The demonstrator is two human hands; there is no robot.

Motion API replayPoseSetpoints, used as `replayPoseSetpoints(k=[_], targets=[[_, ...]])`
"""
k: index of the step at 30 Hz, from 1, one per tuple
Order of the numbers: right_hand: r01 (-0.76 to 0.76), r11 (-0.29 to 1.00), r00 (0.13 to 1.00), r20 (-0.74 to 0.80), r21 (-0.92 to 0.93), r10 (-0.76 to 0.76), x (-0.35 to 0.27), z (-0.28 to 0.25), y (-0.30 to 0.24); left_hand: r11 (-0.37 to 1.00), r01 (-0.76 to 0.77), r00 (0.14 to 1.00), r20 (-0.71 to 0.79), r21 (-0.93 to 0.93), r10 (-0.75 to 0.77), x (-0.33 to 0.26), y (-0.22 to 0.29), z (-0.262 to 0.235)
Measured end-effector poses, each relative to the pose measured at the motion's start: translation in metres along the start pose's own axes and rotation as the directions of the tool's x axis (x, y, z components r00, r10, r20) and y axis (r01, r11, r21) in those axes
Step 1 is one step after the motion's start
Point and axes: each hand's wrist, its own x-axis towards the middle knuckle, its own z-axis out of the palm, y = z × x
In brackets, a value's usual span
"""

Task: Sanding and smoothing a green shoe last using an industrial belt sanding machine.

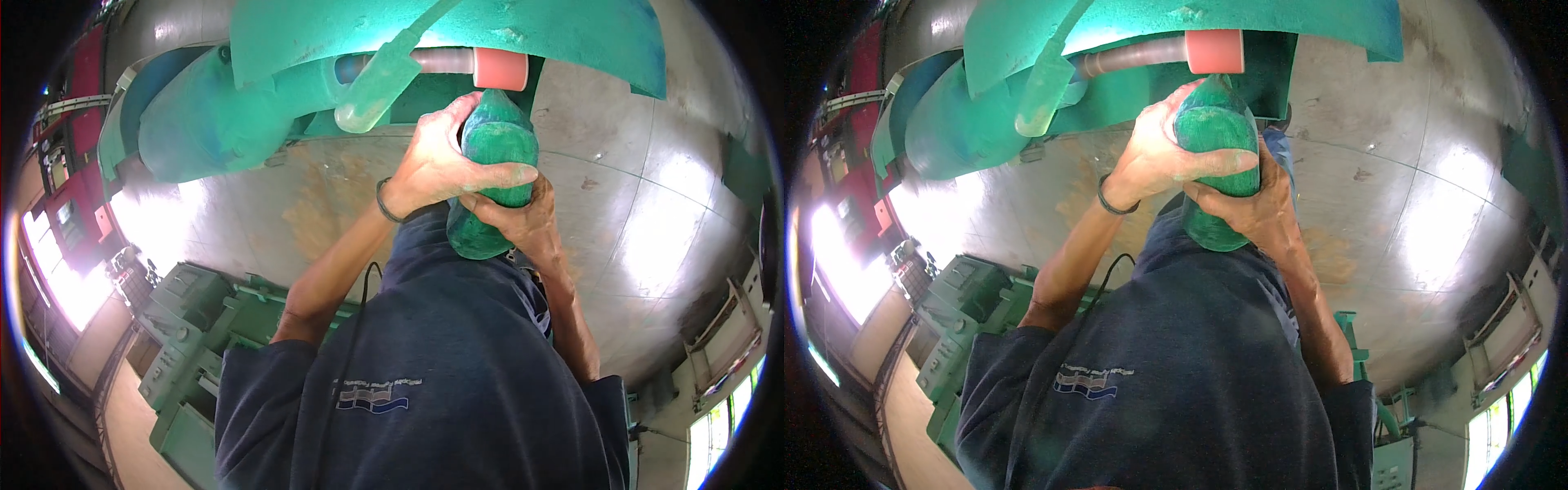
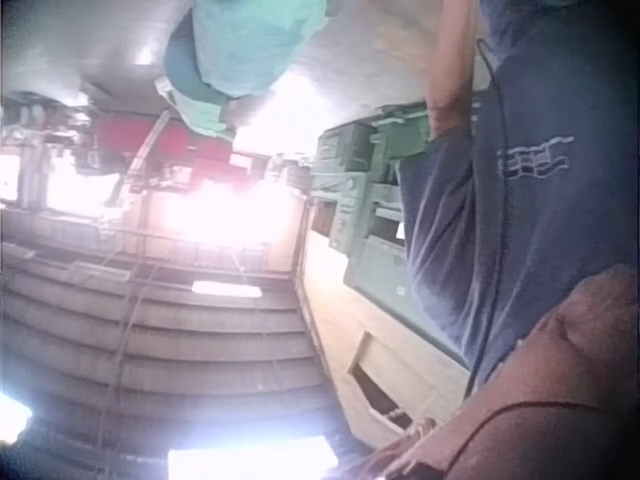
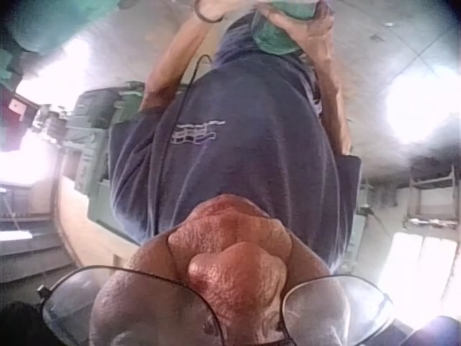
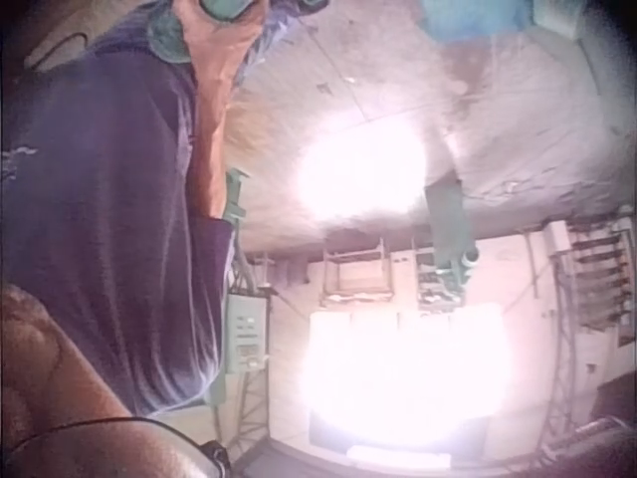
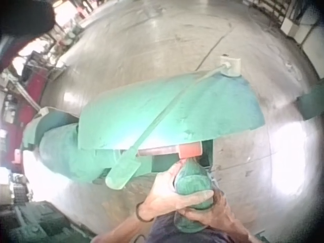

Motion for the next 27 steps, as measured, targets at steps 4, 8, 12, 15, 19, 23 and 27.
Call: replayPoseSetpoints(k=[4,8,12,15,19,23,27], targets=[[0.034,0.992,0.997,0.07,-0.119,-0.026,0.021,-0.015,0.014,0.995,0.096,0.995,0.026,-0.017,-0.095,0.018,-0.016,0.003],[-0.036,0.999,0.996,0.078,-0.039,0.039,0.029,-0.023,0.021,0.984,0.106,0.994,0.031,-0.144,-0.102,0.027,-0.03,0.012],[-0.018,0.983,0.997,0.073,-0.182,0.032,0.017,-0.03,0.002,0.996,0.087,0.996,0.013,-0.009,-0.087,0.016,-0.006,0.012],[-0.012,0.977,0.998,0.058,-0.211,0.025,0.01,-0.032,-0.008,0.995,0.068,0.997,0.02,0.072,-0.07,0.011,-0.002,0.011],[-0.008,0.969,0.996,0.083,-0.247,0.029,0.014,-0.036,-0.012,0.993,0.084,0.996,0.007,-0.08,-0.084,0.012,-0.002,0.013],[0.021,0.971,0.989,0.149,-0.238,0.015,0.035,-0.042,0.0,0.96,0.134,0.991,0.028,-0.248,-0.131,0.03,-0.031,0.018],[-0.023,0.969,0.982,0.178,-0.245,0.068,0.035,-0.048,-0.006,0.948,0.174,0.984,0.011,-0.266,-0.177,0.029,-0.03,0.022]])
